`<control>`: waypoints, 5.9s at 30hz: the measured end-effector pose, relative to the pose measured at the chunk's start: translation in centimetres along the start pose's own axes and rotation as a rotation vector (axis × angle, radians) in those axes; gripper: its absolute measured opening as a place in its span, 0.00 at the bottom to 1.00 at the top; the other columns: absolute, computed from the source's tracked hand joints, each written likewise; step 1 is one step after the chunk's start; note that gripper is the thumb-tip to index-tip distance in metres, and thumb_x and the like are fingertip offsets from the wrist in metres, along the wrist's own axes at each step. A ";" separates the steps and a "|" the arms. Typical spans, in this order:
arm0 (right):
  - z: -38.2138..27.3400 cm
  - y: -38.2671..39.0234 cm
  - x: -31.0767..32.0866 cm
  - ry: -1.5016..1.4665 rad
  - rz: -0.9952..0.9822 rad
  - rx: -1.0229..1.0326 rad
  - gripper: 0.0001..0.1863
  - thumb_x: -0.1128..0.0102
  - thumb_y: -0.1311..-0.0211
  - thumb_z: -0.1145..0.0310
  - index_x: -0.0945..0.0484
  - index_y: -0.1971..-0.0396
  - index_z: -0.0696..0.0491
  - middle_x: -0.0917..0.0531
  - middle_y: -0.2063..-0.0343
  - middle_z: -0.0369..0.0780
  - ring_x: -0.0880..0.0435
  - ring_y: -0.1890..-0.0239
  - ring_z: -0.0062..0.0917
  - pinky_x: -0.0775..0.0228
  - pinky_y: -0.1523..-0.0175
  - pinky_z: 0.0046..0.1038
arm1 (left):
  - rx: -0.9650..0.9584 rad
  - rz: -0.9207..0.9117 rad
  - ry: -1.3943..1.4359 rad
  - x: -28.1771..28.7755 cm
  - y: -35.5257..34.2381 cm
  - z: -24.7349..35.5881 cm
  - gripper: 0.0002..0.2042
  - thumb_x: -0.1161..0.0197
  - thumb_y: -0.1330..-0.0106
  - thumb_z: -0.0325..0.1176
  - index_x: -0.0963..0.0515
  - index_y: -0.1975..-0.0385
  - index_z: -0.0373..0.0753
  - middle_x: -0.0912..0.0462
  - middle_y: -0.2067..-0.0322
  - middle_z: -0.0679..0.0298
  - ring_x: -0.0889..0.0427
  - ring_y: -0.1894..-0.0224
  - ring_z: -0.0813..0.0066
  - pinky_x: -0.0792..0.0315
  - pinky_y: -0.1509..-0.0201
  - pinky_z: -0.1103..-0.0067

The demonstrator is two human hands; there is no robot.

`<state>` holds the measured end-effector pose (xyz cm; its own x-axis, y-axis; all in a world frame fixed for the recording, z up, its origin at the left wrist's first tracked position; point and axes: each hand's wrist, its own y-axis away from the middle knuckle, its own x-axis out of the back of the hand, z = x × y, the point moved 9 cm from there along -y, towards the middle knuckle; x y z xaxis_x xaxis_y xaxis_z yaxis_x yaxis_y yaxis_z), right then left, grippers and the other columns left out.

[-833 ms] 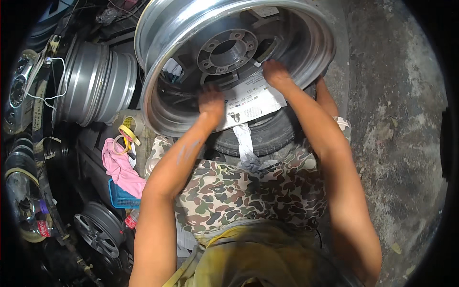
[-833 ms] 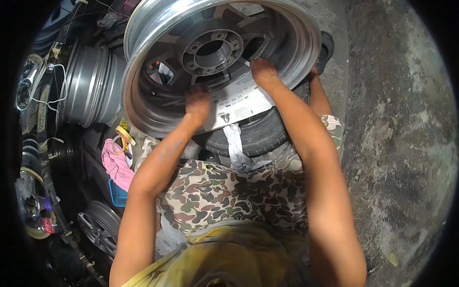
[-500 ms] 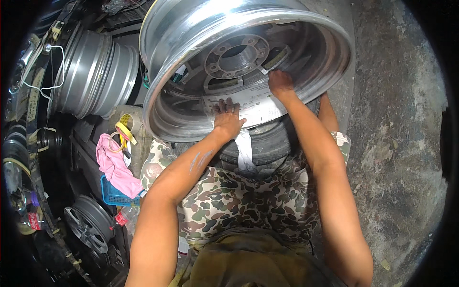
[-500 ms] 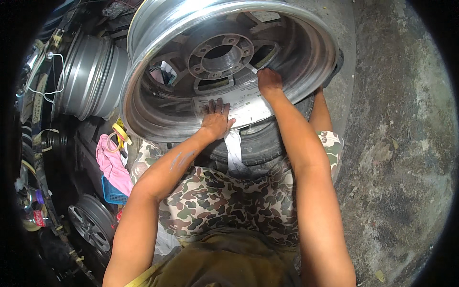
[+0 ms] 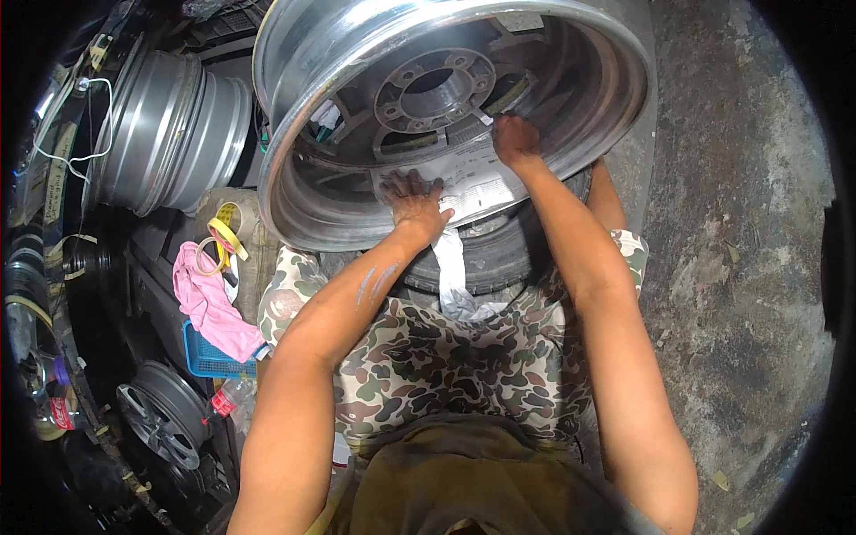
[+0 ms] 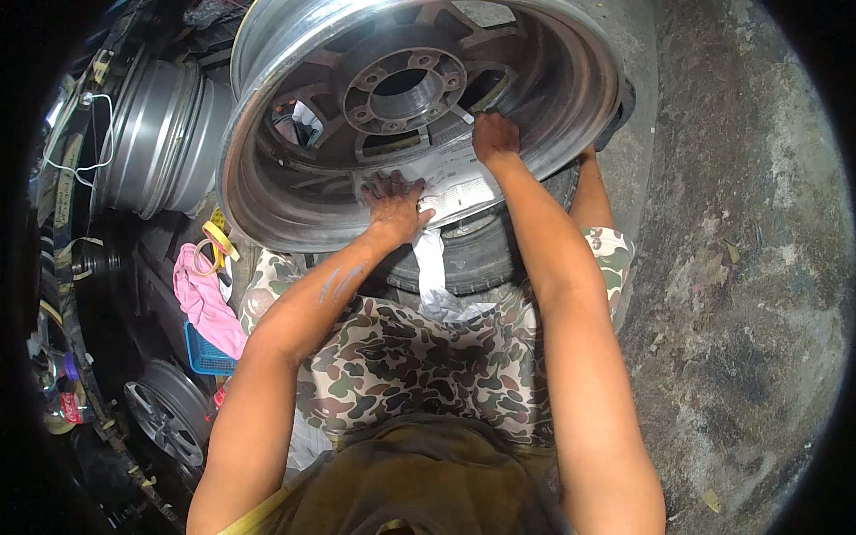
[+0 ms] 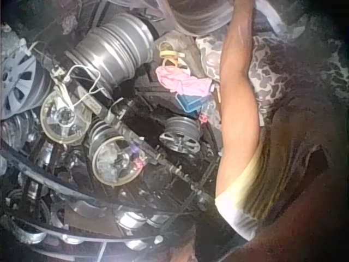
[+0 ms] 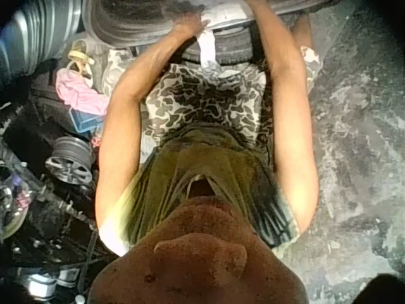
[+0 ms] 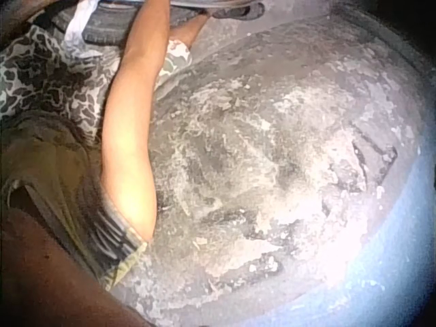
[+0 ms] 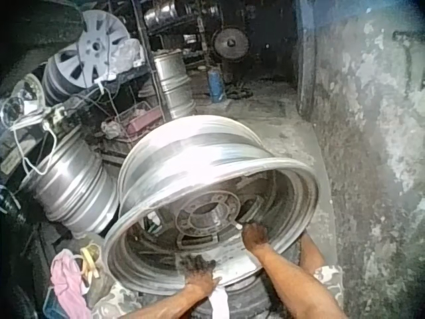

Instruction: The recorder cleans a car rim with a cloth and then masks it using newspaper and tape to prepare for painting.

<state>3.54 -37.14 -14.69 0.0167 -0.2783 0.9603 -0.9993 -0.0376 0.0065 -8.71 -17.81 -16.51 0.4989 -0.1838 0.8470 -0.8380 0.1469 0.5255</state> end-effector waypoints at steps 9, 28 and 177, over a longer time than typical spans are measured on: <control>1.3 -0.3 0.3 -0.067 -0.008 -0.124 0.13 0.49 0.34 0.67 0.15 0.64 0.55 0.14 0.61 0.51 0.13 0.56 0.47 0.20 0.50 0.44 | 0.042 -0.058 -0.019 -0.4 0.0 -0.2 0.37 0.53 0.32 0.68 0.49 0.24 0.64 0.58 0.23 0.52 0.63 0.25 0.30 0.67 0.31 0.31; -1.5 18.1 21.1 -0.791 0.140 -0.144 0.09 0.39 0.33 0.70 0.25 0.73 0.56 0.27 0.78 0.29 0.34 0.74 0.12 0.40 0.69 0.19 | -0.641 0.636 0.923 16.3 17.2 9.3 0.40 0.28 0.46 0.53 0.30 0.45 0.21 0.27 0.46 0.35 0.25 0.43 0.42 0.30 0.36 0.62; -26.3 33.8 26.6 -0.316 0.159 0.830 0.29 0.19 0.59 0.66 0.16 0.52 0.51 0.31 0.77 0.35 0.29 0.79 0.23 0.35 0.74 0.28 | 0.108 0.467 1.764 0.1 28.3 -16.6 0.11 0.35 0.30 0.34 0.20 0.58 0.32 0.18 0.71 0.65 0.21 0.74 0.82 0.24 0.73 0.83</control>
<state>-30.67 -20.60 18.44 0.0114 -0.5858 0.8103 -0.6463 -0.6227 -0.4411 -28.75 2.44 -0.21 -0.1894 0.9815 0.0293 -0.9344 -0.1893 0.3017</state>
